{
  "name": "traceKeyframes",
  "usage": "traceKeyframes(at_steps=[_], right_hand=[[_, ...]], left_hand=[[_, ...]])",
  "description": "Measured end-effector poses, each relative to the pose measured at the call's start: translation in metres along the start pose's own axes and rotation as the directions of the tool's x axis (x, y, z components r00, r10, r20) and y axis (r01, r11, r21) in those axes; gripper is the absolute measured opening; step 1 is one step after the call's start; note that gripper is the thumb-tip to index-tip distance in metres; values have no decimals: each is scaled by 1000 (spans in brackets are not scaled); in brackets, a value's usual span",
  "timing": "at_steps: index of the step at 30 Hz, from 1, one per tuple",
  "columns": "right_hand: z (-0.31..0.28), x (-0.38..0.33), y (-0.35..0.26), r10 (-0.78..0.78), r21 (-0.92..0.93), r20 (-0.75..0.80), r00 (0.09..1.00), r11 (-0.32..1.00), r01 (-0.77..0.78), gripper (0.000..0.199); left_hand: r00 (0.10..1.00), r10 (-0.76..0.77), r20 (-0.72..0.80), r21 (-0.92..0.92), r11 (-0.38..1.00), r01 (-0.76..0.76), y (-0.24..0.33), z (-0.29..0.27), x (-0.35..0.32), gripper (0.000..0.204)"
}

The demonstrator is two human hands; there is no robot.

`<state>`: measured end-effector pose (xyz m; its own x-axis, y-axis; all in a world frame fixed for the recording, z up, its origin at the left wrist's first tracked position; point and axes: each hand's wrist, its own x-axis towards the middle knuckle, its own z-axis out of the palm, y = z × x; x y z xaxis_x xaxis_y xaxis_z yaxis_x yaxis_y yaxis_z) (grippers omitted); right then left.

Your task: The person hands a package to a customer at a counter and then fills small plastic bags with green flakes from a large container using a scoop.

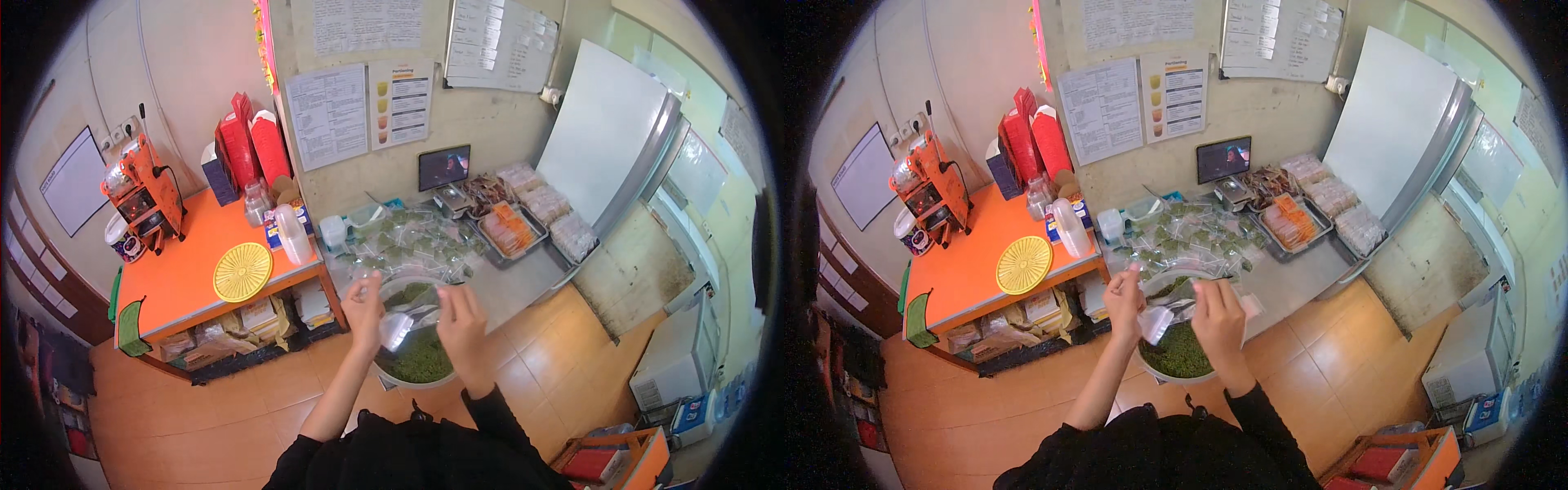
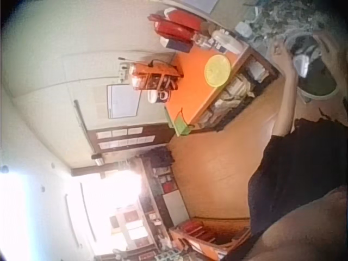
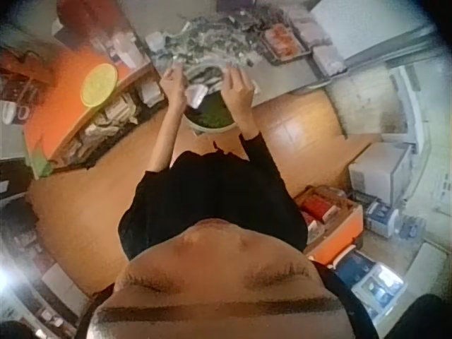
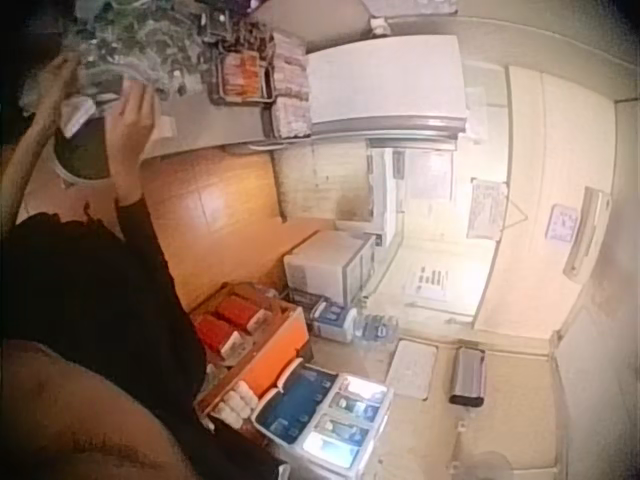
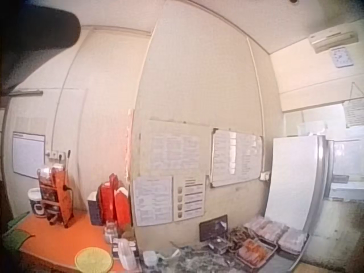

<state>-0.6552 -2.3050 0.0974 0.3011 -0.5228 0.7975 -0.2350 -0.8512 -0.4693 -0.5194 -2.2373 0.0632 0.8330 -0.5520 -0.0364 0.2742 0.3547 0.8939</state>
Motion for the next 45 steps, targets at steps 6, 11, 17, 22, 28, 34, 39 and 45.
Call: traceKeyframes(at_steps=[6, 11, 17, 22, 28, 34, 39, 45], right_hand=[[-8, 5, 15, 134, 120, 342, 930, 976, -184, 7], [-16, -1, 22, 292, 489, 584, 757, 618, -615, 12], [-27, -6, 30, 244, 362, 755, 608, 619, -697, 13], [-28, -8, 30, 255, 165, 657, 710, 869, -466, 12], [-28, -7, 23, 192, 303, 703, 685, 791, -532, 9], [-25, -13, 27, 161, 182, 591, 790, 928, -326, 8], [-23, -7, 17, 80, -68, 393, 916, 996, -58, 8], [-33, 7, 18, 78, 278, 434, 897, 936, -216, 6]], left_hand=[[887, -12, 462, 400, 895, -197, -4, 0, -9, 15], [842, 37, 539, 185, 970, -161, -5, -8, -2, 11], [834, 107, 542, 540, 716, -443, 0, -9, -5, 13], [722, 292, 627, 558, 479, -678, 24, 11, -27, 18], [651, 45, 758, 407, 748, -524, 14, 0, -20, 18], [690, 122, 713, 537, 537, -650, 6, -10, -23, 21], [748, 194, 634, 653, 384, -653, 17, -10, -24, 22], [704, 58, 708, 502, 660, -559, 36, -4, -26, 28]])
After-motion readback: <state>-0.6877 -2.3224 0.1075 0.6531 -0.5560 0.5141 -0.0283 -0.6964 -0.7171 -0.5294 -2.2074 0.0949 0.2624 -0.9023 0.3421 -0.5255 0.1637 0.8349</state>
